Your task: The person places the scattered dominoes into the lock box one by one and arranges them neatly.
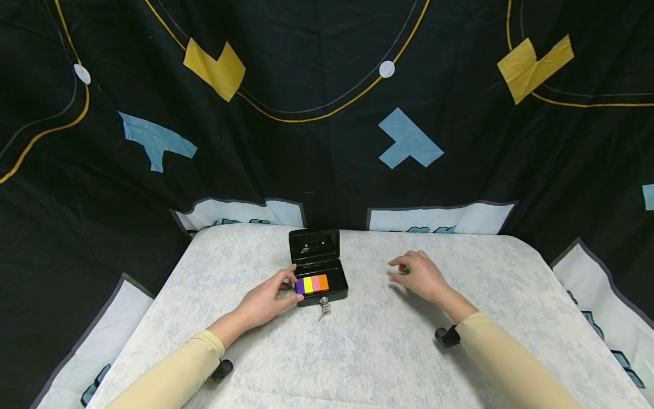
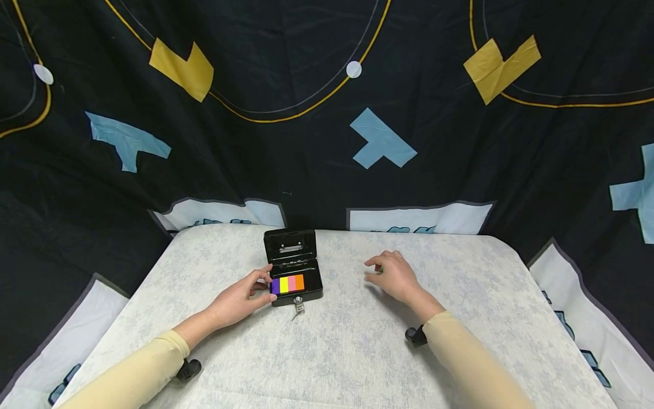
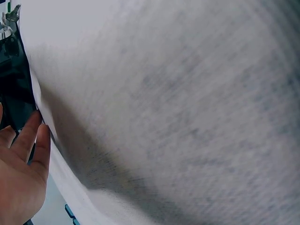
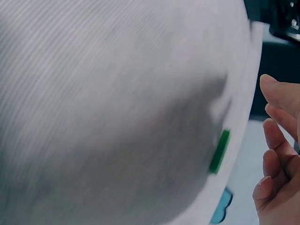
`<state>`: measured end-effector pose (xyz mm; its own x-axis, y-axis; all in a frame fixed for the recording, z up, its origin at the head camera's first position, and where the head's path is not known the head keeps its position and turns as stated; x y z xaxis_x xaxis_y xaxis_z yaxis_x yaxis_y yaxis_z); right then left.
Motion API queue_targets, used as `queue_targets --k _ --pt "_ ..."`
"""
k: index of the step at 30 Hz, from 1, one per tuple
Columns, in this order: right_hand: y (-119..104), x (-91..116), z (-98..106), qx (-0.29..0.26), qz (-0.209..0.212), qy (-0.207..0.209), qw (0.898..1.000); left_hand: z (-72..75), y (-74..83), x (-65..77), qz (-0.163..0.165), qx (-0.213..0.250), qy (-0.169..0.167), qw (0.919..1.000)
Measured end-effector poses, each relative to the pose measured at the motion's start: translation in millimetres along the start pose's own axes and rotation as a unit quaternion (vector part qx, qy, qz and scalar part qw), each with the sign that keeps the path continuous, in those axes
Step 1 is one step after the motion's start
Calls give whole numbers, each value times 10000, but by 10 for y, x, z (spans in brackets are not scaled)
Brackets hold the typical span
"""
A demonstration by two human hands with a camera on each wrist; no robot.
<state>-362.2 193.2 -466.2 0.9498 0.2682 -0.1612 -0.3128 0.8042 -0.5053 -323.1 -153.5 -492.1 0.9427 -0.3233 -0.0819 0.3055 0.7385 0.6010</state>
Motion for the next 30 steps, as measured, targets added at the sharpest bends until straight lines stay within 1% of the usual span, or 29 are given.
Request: queue_targets --k 5,10,18,24,30 --pt "234 53 60 183 -212 115 9995 7 16 3 -36 30 -14 10000" --pt "379 80 99 395 -296 153 9987 9 15 4 -31 65 -16 10000" --pt "546 103 153 540 -373 314 9973 7 11 10 49 96 -35 9999" --pt "639 100 131 513 -479 284 9971 10 14 13 83 99 -44 9999" --pt "679 71 106 452 -552 218 9972 24 42 15 1 73 -19 10000"
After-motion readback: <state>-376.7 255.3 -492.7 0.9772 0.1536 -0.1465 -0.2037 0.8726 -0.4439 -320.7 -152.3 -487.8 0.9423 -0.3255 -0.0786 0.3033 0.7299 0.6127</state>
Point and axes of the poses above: each hand's wrist, its own x-axis away from the middle knuckle, its own z-axis out of the back of the hand, y = z × x, the point moved 9 cm from there along -x, towards the middle knuckle, and after that the axes turned 3 degrees about y, right-handed, at the moved point
